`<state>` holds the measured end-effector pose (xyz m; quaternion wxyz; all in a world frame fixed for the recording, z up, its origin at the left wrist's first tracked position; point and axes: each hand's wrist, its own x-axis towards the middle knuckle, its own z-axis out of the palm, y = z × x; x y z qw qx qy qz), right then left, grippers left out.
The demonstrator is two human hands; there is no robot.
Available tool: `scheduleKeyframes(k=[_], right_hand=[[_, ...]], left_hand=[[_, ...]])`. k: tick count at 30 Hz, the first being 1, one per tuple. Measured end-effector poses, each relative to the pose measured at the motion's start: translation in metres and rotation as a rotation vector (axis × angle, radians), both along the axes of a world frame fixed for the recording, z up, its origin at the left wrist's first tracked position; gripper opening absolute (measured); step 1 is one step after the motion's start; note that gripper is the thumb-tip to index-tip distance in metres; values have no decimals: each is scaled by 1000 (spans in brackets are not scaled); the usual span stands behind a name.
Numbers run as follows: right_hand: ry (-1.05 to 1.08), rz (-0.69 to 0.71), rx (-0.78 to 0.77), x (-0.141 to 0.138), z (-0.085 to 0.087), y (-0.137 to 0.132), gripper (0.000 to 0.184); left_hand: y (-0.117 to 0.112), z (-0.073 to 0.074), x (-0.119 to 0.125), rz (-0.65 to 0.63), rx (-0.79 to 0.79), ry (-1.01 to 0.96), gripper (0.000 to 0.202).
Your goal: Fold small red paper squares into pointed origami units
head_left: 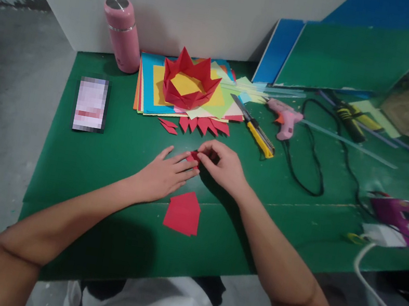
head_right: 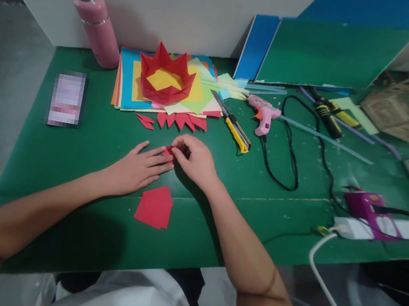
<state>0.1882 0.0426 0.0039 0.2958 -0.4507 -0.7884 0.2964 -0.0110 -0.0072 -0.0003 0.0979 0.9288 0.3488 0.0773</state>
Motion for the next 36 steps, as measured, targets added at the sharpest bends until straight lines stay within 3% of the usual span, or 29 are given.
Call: scheduleKeyframes(k=[5,11,18,28,36], right_hand=[[102,6,-43,0,-2,-1,6],[323,-24,-226,-1,-12,1,25],[302,48,-326,3,-7,3,32],[-5,-147,-19,-6,-4,-6,20],[104,-133,-18,-11,-6,-9,24]], left_hand=[[0,1,1,7,-10,4,40],[-1,1,1,7,-7,-1,40],[-2,0,2,16,1,-9,40],[-2,5,2,46,-31,-19,38],[-2,7,2,49,-30,-10,37]])
